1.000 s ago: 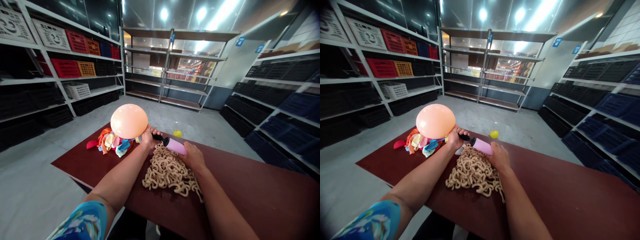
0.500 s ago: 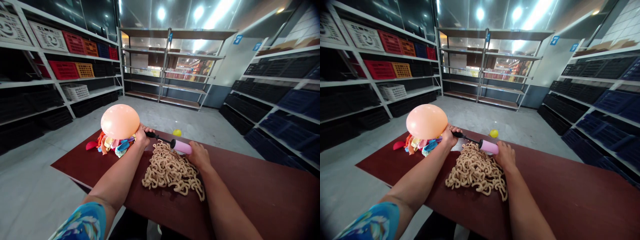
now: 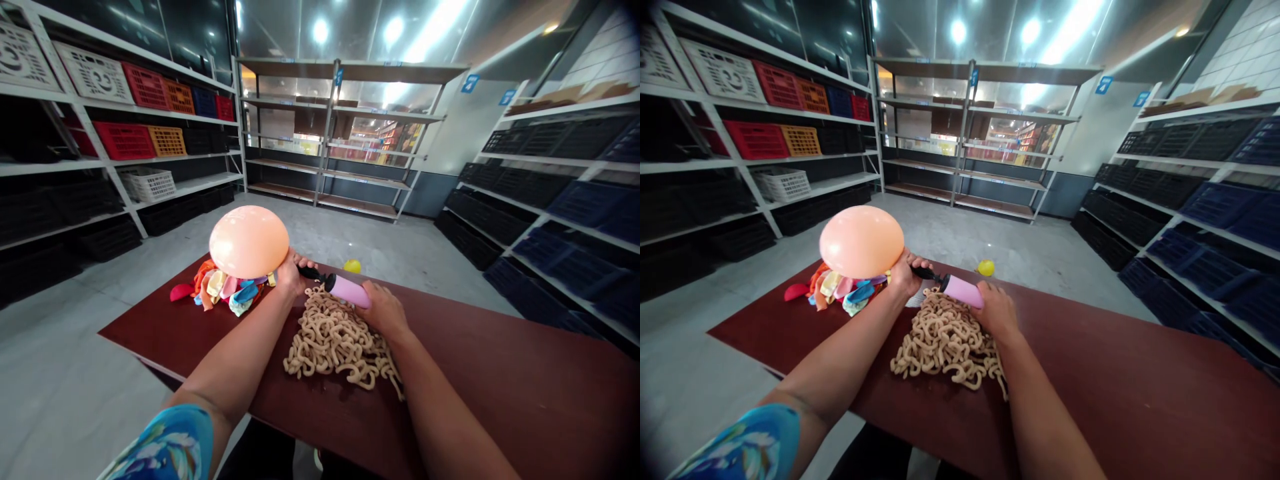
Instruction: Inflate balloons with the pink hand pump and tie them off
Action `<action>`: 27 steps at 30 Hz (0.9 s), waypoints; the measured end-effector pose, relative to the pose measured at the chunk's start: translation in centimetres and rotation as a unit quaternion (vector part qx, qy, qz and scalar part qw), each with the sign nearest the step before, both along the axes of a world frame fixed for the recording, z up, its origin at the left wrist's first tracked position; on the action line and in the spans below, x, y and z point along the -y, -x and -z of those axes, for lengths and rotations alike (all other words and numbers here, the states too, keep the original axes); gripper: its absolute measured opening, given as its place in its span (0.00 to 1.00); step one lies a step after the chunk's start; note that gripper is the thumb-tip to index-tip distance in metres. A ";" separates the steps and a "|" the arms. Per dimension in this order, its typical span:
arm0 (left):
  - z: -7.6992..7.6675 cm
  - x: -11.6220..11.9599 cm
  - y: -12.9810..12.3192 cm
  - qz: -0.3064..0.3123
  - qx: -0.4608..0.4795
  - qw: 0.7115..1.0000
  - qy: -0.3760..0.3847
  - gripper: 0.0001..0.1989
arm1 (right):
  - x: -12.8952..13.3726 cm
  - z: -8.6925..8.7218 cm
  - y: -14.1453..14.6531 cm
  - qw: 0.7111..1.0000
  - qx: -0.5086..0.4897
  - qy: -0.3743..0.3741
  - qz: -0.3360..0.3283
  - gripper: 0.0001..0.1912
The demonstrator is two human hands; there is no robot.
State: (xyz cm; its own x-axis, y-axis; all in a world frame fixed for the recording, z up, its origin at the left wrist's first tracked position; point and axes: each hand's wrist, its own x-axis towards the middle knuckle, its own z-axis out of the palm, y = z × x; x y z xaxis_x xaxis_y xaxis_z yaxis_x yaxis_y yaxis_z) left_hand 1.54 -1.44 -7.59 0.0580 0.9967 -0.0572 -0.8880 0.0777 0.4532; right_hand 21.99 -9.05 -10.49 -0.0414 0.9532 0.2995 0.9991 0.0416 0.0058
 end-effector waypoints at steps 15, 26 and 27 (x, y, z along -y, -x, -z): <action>1.0 0.0 -0.6 -0.004 0.010 1.000 -0.018 0.21 | 0.3 0.0 -0.5 0.999 0.009 0.011 0.047 0.17; 0.7 1.1 -1.2 0.068 0.002 0.998 -0.011 0.22 | 0.4 -0.3 -0.1 0.999 0.012 0.013 0.029 0.15; 0.7 1.1 -1.1 0.076 -0.002 0.997 -0.010 0.22 | 0.5 -0.4 -0.1 0.999 0.013 0.014 0.031 0.14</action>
State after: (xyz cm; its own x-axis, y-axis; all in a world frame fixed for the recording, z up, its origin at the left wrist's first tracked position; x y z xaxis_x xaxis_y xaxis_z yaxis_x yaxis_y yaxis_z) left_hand 2.67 -2.51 -8.27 0.2091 0.9772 -0.0370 -0.8652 0.2025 0.4588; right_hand 22.14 -9.52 -10.11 0.0115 0.9619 0.2732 0.9993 -0.0206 0.0306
